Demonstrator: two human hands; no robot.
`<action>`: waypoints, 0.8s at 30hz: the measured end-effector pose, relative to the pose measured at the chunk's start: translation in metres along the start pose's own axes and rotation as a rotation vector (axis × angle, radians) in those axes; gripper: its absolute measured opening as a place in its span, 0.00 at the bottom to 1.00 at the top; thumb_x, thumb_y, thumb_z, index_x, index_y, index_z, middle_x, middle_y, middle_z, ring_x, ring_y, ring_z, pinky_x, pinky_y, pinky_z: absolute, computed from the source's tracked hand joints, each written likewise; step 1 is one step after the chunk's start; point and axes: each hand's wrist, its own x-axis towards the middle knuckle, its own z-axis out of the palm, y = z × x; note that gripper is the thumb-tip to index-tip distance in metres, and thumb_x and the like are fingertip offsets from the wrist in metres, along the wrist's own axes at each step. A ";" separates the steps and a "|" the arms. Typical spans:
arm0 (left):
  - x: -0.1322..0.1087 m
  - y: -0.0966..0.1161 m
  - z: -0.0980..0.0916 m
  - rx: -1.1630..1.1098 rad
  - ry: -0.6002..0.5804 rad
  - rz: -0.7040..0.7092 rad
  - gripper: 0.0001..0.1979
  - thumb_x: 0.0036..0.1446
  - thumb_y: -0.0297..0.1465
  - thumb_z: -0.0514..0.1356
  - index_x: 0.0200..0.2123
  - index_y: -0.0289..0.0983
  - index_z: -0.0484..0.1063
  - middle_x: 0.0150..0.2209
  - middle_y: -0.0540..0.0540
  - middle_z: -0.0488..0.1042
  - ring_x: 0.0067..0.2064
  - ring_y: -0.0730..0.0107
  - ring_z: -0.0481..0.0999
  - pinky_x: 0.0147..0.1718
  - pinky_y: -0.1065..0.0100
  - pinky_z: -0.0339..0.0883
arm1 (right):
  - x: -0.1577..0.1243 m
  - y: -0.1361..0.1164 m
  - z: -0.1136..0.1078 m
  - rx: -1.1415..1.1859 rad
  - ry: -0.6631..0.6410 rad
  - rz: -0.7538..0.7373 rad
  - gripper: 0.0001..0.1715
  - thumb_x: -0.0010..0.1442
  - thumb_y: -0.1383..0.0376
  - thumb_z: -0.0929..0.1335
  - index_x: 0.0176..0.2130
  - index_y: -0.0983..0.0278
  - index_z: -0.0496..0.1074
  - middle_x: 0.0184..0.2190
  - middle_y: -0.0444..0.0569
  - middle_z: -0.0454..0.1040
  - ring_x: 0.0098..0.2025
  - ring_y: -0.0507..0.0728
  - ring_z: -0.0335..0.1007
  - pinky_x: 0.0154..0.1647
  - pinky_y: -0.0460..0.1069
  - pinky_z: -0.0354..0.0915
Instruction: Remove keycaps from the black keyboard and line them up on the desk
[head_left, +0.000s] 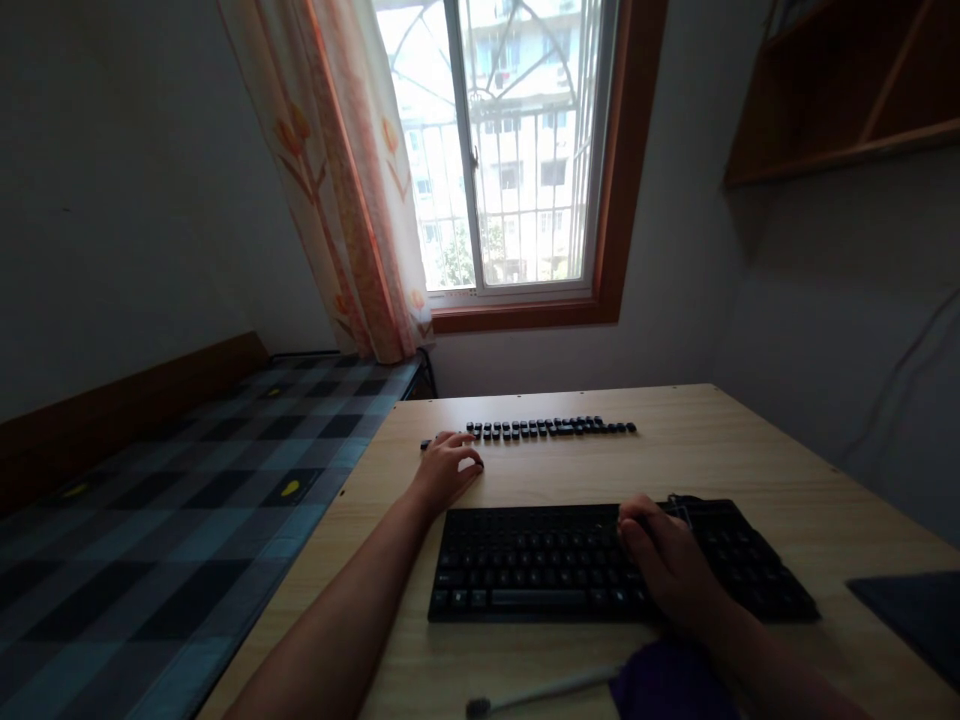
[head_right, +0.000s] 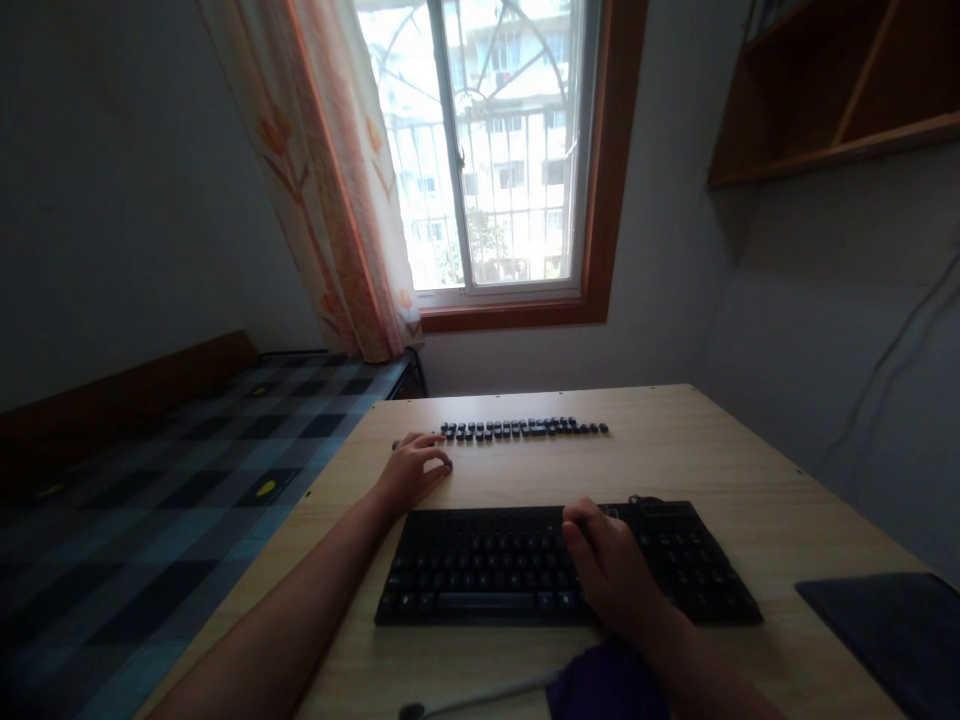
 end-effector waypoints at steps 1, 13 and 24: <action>0.000 -0.001 0.000 0.024 0.013 -0.011 0.03 0.54 0.32 0.65 0.32 0.44 0.80 0.54 0.48 0.74 0.57 0.56 0.66 0.58 0.54 0.58 | 0.000 0.000 0.000 0.002 0.001 0.003 0.12 0.69 0.61 0.59 0.35 0.61 0.65 0.21 0.41 0.64 0.20 0.52 0.61 0.22 0.47 0.58; 0.016 -0.020 0.005 0.175 0.060 -0.138 0.07 0.54 0.34 0.64 0.36 0.45 0.80 0.62 0.46 0.65 0.62 0.51 0.58 0.61 0.49 0.51 | -0.001 0.004 -0.001 0.021 -0.002 0.021 0.11 0.70 0.61 0.59 0.36 0.61 0.65 0.20 0.41 0.63 0.20 0.52 0.60 0.22 0.47 0.56; 0.022 -0.036 0.014 0.204 0.095 -0.146 0.06 0.54 0.34 0.64 0.37 0.45 0.79 0.61 0.45 0.66 0.61 0.51 0.60 0.59 0.50 0.55 | -0.003 0.007 -0.001 0.031 -0.005 0.029 0.11 0.70 0.62 0.59 0.36 0.61 0.66 0.22 0.41 0.65 0.21 0.51 0.62 0.23 0.46 0.57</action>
